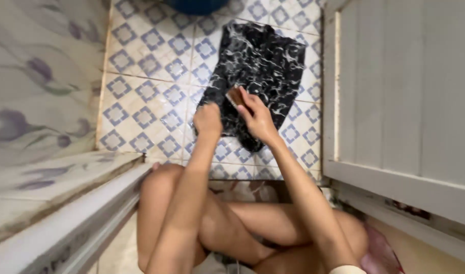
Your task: Hand-washing a black and white patterned garment on the bathroom floor using a bucket and soap.
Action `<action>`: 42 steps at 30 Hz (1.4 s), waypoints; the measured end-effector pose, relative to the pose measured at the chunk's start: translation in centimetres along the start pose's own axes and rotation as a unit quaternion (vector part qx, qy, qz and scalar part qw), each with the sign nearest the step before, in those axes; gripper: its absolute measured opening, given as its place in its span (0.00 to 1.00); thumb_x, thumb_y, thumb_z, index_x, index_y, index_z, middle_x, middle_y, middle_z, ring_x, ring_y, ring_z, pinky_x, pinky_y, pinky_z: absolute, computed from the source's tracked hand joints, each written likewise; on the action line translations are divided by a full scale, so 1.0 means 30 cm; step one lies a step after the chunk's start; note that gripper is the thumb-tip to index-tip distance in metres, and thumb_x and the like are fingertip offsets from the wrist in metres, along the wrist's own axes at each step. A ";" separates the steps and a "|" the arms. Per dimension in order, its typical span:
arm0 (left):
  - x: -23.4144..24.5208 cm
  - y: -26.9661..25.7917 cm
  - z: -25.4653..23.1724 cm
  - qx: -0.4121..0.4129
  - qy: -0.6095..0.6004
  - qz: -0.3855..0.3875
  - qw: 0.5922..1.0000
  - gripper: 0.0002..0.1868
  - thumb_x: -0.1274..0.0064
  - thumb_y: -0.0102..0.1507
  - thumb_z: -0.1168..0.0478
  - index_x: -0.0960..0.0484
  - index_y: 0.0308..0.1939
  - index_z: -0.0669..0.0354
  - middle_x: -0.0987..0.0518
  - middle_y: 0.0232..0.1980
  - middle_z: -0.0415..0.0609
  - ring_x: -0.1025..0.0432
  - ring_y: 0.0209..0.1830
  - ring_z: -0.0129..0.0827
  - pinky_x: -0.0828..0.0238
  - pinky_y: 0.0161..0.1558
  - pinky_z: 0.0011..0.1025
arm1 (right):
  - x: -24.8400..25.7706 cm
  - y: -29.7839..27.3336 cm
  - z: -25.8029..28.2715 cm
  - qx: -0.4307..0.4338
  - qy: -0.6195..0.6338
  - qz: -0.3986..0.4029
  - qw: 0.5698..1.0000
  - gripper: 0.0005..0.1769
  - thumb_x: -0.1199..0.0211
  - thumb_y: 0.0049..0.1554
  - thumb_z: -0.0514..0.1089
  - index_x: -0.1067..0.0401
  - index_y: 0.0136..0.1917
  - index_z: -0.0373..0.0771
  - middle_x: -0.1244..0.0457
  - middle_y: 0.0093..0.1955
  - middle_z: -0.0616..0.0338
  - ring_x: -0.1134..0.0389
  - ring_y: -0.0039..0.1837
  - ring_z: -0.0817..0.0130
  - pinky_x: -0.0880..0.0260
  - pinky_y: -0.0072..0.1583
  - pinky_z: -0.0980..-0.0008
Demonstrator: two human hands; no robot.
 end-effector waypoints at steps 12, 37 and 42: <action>0.030 0.097 0.201 0.151 -0.167 0.164 0.960 0.15 0.38 0.59 0.46 0.09 0.35 0.52 0.13 0.32 0.42 0.16 0.37 0.33 0.22 0.42 0.34 | -0.263 0.161 -0.094 0.328 -0.222 0.081 0.915 0.31 0.43 0.56 0.35 0.36 0.74 0.38 0.40 0.69 0.41 0.35 0.64 0.44 0.34 0.66 0.52; -0.092 0.169 0.231 0.172 -0.154 0.144 0.962 0.07 0.31 0.56 0.57 0.11 0.29 0.55 0.12 0.31 0.45 0.16 0.34 0.33 0.21 0.38 0.33 | 0.246 0.922 -0.404 0.230 -0.382 -0.186 0.875 0.32 0.39 0.54 0.35 0.25 0.72 0.41 0.34 0.61 0.44 0.36 0.53 0.47 0.34 0.57 0.55; 0.077 0.056 0.173 0.159 -0.149 0.187 0.958 0.18 0.22 0.47 0.52 0.13 0.32 0.56 0.15 0.34 0.46 0.17 0.38 0.36 0.22 0.41 0.34 | 0.008 0.595 -0.125 0.259 -0.444 -0.113 0.850 0.29 0.46 0.54 0.35 0.29 0.68 0.43 0.35 0.62 0.46 0.35 0.58 0.48 0.39 0.58 0.47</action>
Point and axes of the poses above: each hand's wrist, its own y-axis towards the middle knuckle, its own x-axis out of the back of the hand, z = x × y, the point moved 9 cm from there along y, towards the middle knuckle
